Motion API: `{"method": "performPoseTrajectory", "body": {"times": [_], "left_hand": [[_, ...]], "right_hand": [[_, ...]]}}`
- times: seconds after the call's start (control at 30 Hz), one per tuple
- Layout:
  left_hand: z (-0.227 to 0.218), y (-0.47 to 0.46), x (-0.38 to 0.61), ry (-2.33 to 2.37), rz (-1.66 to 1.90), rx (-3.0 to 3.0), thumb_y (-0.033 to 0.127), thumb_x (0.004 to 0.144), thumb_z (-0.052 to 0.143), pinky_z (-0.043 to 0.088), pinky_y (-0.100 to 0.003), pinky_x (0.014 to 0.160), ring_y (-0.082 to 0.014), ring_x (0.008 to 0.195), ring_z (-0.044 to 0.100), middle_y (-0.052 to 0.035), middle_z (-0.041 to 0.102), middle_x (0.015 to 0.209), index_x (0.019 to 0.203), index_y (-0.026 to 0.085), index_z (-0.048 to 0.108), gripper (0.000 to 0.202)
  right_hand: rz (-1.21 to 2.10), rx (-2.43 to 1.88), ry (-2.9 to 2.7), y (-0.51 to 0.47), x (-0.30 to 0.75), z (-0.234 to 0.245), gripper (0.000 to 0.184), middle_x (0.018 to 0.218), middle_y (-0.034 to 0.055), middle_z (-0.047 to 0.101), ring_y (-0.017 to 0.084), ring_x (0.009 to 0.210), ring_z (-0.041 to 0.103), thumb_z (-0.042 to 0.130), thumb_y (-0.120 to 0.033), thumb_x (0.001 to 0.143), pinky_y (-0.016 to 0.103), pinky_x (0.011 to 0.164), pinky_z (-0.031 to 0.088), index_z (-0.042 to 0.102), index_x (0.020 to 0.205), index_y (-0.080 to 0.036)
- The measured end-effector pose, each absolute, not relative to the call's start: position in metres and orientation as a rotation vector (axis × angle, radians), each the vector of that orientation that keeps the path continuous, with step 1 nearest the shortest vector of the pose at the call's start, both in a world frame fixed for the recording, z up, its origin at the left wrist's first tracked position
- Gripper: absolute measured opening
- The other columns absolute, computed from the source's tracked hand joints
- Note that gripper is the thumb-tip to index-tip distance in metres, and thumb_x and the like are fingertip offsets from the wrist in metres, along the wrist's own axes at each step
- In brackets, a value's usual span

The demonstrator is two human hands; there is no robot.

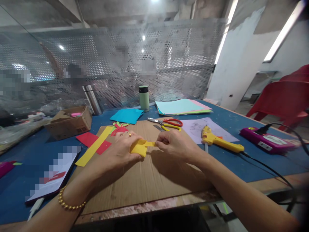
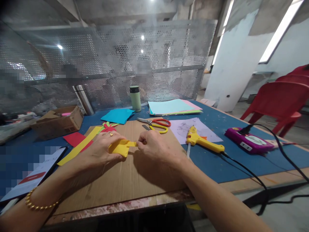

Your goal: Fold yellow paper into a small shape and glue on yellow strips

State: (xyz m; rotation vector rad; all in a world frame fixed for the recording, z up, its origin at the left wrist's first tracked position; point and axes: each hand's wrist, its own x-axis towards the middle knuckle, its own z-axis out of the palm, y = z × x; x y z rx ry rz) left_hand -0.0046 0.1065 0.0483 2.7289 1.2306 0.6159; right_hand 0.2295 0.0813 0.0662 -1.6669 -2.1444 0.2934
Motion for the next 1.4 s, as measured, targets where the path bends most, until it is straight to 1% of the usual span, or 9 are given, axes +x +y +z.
{"method": "performPoseTrajectory", "body": {"times": [0.2,0.43,0.6,0.7,0.8,1.03,1.2,1.33,1.4], "left_hand": [[0.052,0.100,-0.003,1.218,0.611,2.705,0.041,0.081,0.072,0.042,-0.046,0.097,-0.0309,0.112,0.054,-0.0043,0.065,0.120,0.118,0.031,0.069,0.039],[0.057,0.094,0.000,1.198,0.517,2.587,0.044,0.080,0.072,0.044,-0.045,0.096,-0.0312,0.111,0.056,-0.0051,0.066,0.119,0.124,0.031,0.066,0.046],[0.058,0.093,-0.005,1.183,0.534,2.424,0.051,0.090,0.059,0.049,-0.041,0.093,-0.0296,0.116,0.058,-0.0075,0.065,0.128,0.130,0.028,0.064,0.046],[0.057,0.099,-0.005,1.100,0.547,2.447,0.041,0.097,0.049,0.048,-0.040,0.098,-0.0261,0.117,0.060,-0.0078,0.067,0.128,0.130,0.026,0.064,0.040],[0.056,0.104,-0.004,1.116,0.590,2.488,0.029,0.094,0.051,0.049,-0.038,0.099,-0.0244,0.118,0.062,-0.0071,0.067,0.131,0.132,0.025,0.063,0.039],[0.048,0.110,-0.002,1.150,0.682,2.503,0.015,0.091,0.043,0.053,-0.031,0.085,-0.0197,0.096,0.068,-0.0045,0.073,0.111,0.122,0.023,0.066,0.039],[0.041,0.119,-0.003,1.112,0.799,2.670,0.020,0.092,0.051,0.047,-0.040,0.101,-0.0249,0.119,0.058,-0.0081,0.065,0.128,0.125,0.021,0.061,0.035],[0.049,0.114,-0.001,1.179,0.841,2.709,0.026,0.092,0.056,0.047,-0.039,0.092,-0.0244,0.103,0.059,-0.0073,0.066,0.107,0.095,0.019,0.065,0.011],[0.055,0.110,0.001,1.183,0.792,2.722,0.029,0.093,0.057,0.046,-0.037,0.085,-0.0232,0.094,0.058,-0.0064,0.066,0.097,0.083,0.019,0.065,0.017]], "right_hand": [[0.288,-1.642,-2.180,0.078,0.226,0.073,0.026,0.060,0.0001,0.063,0.011,0.056,0.047,0.054,-0.024,0.090,0.027,0.053,0.025,0.068,0.069,-0.017],[0.334,-1.614,-2.149,0.073,0.217,0.070,0.022,0.075,0.0011,0.070,0.013,0.066,0.055,0.057,-0.033,0.090,0.025,0.055,0.029,0.073,0.081,-0.020],[0.392,-1.566,-2.193,0.080,0.220,0.062,0.022,0.078,0.0034,0.072,0.014,0.069,0.059,0.055,-0.030,0.091,0.026,0.057,0.032,0.072,0.082,-0.019],[0.434,-1.520,-2.206,0.083,0.222,0.059,0.021,0.078,0.0037,0.072,0.015,0.069,0.059,0.055,-0.029,0.091,0.026,0.057,0.033,0.072,0.083,-0.019],[0.455,-1.493,-2.204,0.084,0.223,0.057,0.020,0.079,0.0037,0.073,0.015,0.070,0.060,0.055,-0.027,0.090,0.025,0.058,0.034,0.072,0.085,-0.019],[0.451,-1.448,-2.216,0.084,0.225,0.058,0.019,0.080,0.0013,0.072,0.015,0.070,0.059,0.058,-0.031,0.091,0.025,0.058,0.036,0.074,0.086,-0.021],[0.504,-1.403,-2.233,0.084,0.225,0.057,0.020,0.081,0.0005,0.072,0.014,0.071,0.059,0.060,-0.033,0.092,0.024,0.061,0.037,0.074,0.085,-0.021],[0.509,-1.413,-2.208,0.087,0.226,0.053,0.022,0.081,0.0011,0.071,0.015,0.073,0.059,0.060,-0.036,0.093,0.024,0.061,0.037,0.074,0.085,-0.021],[0.517,-1.390,-2.199,0.088,0.227,0.049,0.022,0.083,0.0016,0.072,0.015,0.074,0.060,0.060,-0.037,0.093,0.024,0.062,0.038,0.074,0.086,-0.021]]}}
